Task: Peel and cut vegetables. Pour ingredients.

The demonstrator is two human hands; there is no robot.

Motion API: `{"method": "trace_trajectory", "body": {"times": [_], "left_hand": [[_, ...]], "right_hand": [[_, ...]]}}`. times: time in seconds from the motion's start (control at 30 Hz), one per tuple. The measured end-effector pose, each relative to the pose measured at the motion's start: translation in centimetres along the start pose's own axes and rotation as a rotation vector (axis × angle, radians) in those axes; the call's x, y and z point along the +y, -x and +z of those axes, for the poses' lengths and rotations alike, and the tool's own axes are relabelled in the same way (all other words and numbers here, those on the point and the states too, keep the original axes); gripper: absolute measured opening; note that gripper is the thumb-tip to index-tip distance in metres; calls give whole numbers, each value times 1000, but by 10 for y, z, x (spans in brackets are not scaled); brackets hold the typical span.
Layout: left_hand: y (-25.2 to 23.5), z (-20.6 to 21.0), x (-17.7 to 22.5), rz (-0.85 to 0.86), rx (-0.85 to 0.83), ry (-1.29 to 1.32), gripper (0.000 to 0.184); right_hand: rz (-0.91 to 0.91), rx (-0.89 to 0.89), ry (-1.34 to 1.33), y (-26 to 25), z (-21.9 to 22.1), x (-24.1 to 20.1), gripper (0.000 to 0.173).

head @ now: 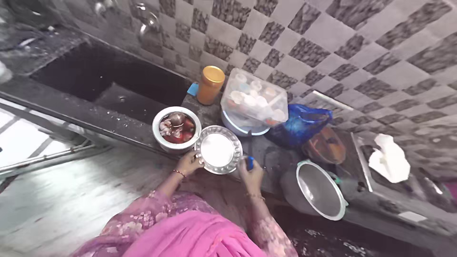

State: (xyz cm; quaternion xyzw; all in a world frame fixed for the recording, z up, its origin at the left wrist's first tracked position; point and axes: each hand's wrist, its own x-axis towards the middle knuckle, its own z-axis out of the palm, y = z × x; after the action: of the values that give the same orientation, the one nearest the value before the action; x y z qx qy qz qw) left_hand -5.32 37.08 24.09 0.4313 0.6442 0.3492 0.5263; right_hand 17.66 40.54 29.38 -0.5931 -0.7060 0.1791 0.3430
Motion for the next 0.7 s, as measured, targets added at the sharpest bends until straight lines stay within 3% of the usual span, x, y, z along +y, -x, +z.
{"method": "trace_trajectory", "body": {"times": [0.07, 0.17, 0.23, 0.3, 0.4, 0.53, 0.63, 0.7], "left_hand": [[6, -7, 1, -11, -11, -53, 53], [13, -16, 8, -15, -63, -186, 46], [22, -22, 10, -6, -129, -212, 42], [33, -29, 5, -7, -177, -237, 38], [43, -39, -10, -56, -156, -240, 31], [52, -52, -25, -66, -118, -183, 30], [57, -54, -25, -75, -56, -160, 30], [64, -52, -17, -70, -41, -122, 27]], "right_hand": [[-366, -240, -364, 27, 1, -37, 20], [-688, -871, -638, 57, 8, -99, 21], [-704, -1232, -661, 73, 15, -124, 19], [-595, -1550, -623, 81, 20, -137, 21], [-505, -1744, -612, 90, 25, -136, 20], [-586, -1890, -635, 105, 34, -120, 26], [-586, -1878, -668, 121, 37, -121, 27], [-561, -1767, -743, 133, 36, -121, 24]]}}
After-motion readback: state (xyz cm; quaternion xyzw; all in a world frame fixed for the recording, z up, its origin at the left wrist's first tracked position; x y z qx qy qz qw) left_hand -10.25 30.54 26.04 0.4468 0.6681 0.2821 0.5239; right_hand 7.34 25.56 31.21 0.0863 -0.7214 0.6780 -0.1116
